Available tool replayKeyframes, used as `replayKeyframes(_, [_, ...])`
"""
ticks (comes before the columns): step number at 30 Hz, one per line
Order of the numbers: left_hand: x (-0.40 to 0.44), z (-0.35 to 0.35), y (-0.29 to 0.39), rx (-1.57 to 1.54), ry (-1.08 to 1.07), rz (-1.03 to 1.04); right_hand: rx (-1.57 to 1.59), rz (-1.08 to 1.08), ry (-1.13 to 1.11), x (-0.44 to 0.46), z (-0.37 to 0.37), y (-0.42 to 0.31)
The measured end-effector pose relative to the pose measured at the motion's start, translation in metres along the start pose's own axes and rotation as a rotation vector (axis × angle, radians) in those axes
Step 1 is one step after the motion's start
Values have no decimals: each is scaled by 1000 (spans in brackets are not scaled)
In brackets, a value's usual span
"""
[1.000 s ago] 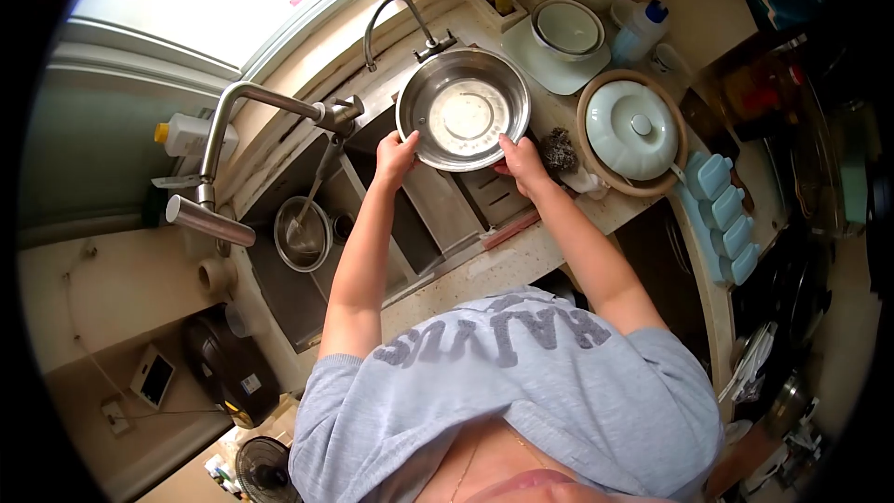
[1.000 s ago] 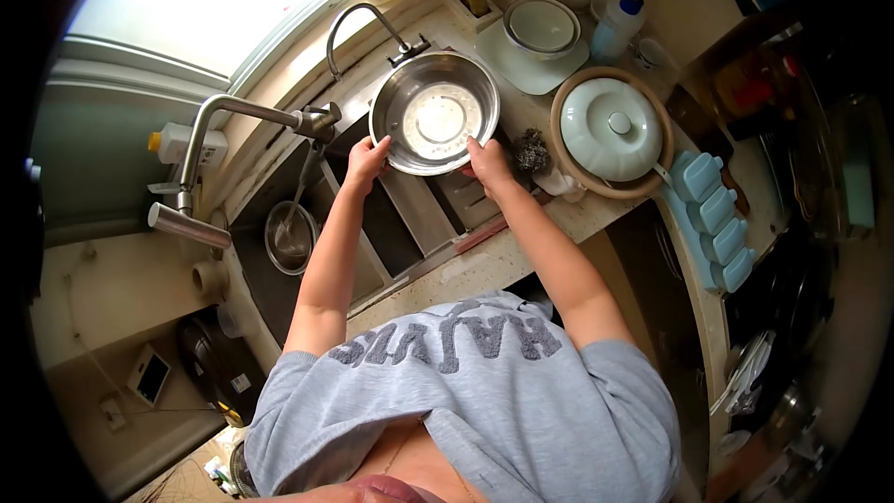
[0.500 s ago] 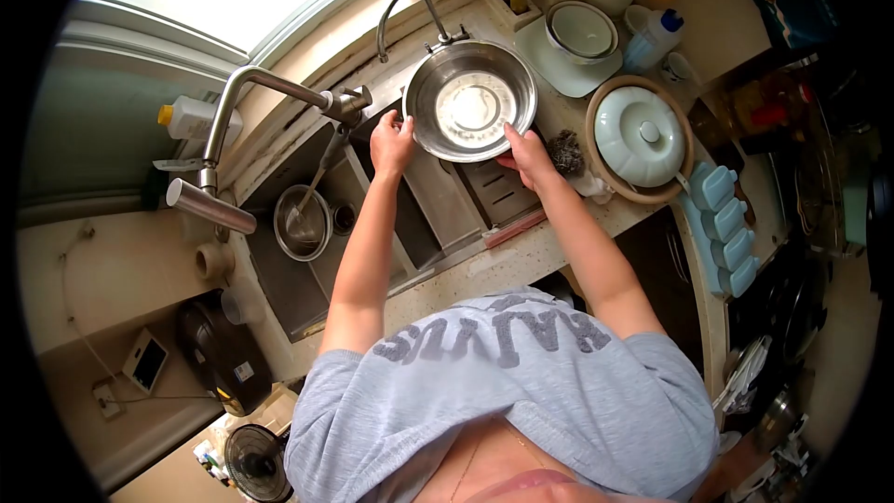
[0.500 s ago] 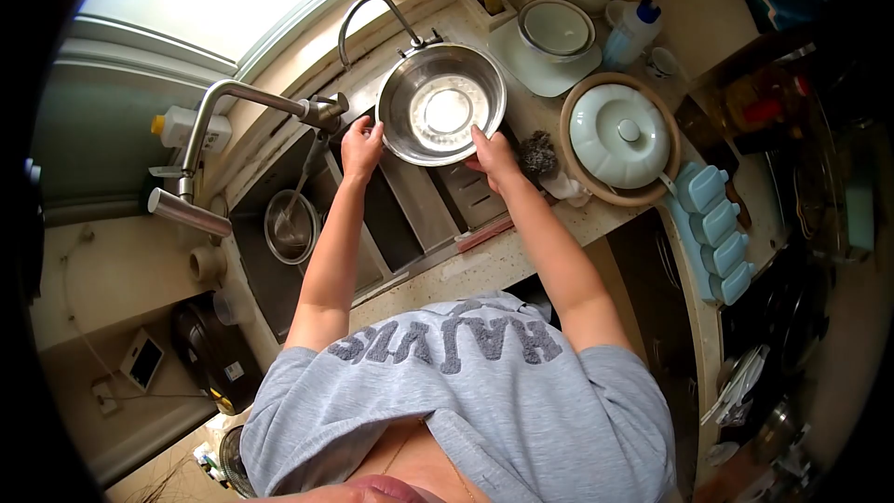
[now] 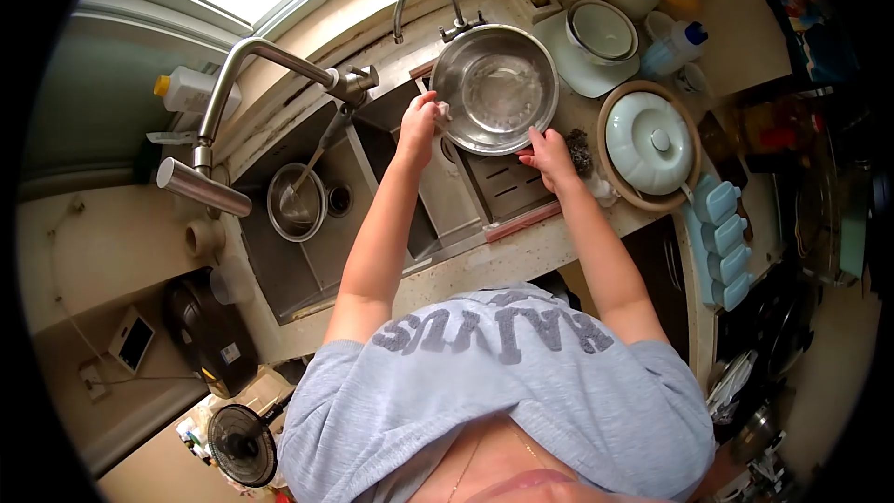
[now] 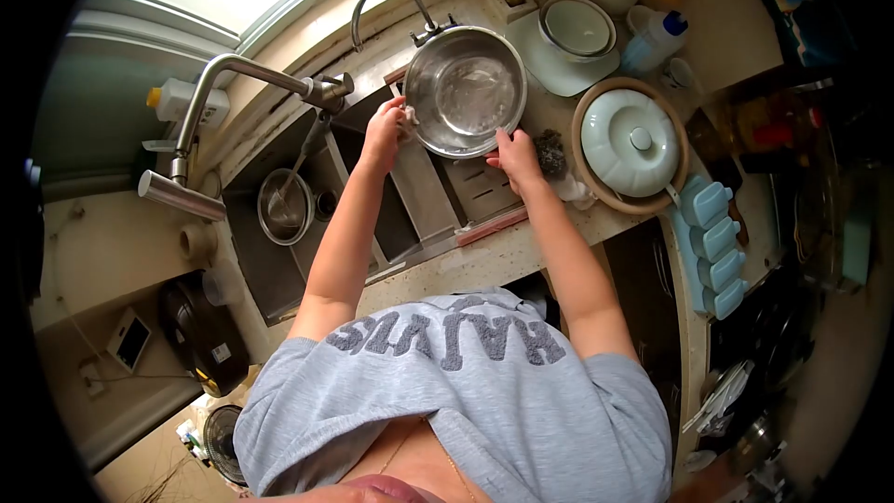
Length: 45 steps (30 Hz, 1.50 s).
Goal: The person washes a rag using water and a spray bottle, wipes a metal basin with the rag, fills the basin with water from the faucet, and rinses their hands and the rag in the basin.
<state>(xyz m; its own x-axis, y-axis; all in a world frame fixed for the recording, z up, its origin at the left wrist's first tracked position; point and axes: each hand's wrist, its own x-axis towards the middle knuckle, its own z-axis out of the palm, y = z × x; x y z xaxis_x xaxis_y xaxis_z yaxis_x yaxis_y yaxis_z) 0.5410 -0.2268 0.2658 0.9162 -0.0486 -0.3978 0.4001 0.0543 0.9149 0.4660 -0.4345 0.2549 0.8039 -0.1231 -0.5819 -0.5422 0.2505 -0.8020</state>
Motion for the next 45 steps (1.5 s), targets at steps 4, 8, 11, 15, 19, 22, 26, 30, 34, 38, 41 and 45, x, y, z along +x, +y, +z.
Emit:
replayKeyframes(4, [15, 3, -6, 110, -167, 66, 44, 83, -98, -6, -3, -1])
replayKeyframes(8, [27, 20, -20, 983, -49, 537, -106, 58, -127, -15, 0, 3])
replayKeyframes(11, [37, 26, -46, 1337, -190, 626, -165, 37, -111, -23, 2, 1])
replayKeyframes(15, [31, 53, -23, 1485, 37, 422, -229, 37, -221, -21, 0, 14])
replayKeyframes(19, [64, 40, -28, 666, -166, 27, -121, 26, -207, -31, -1, 17])
replayKeyframes(22, [70, 22, -19, 975, -55, 338, -76, -29, -162, -37, -1, 24])
replayKeyframes(26, [43, 37, -20, 1373, -182, 643, -36, -148, -215, -33, 4, 49])
replayKeyframes(30, [89, 8, -57, 1916, -393, 899, -365, -389, -96, -54, 5, 51])
replayKeyframes(34, [116, -2, -63, 1756, -473, 958, -339, -280, -81, -74, -3, 53])
replayKeyframes(38, [144, -13, -95, 1982, -678, 1290, -287, -259, -38, -89, -8, 59])
replayKeyframes(41, [148, -10, -94, 1512, -860, 1408, -320, -296, -23, -97, -11, 63])
replayKeyframes(45, [171, -18, -92, 1694, -830, 1043, -309, -308, -17, -105, -16, 66])
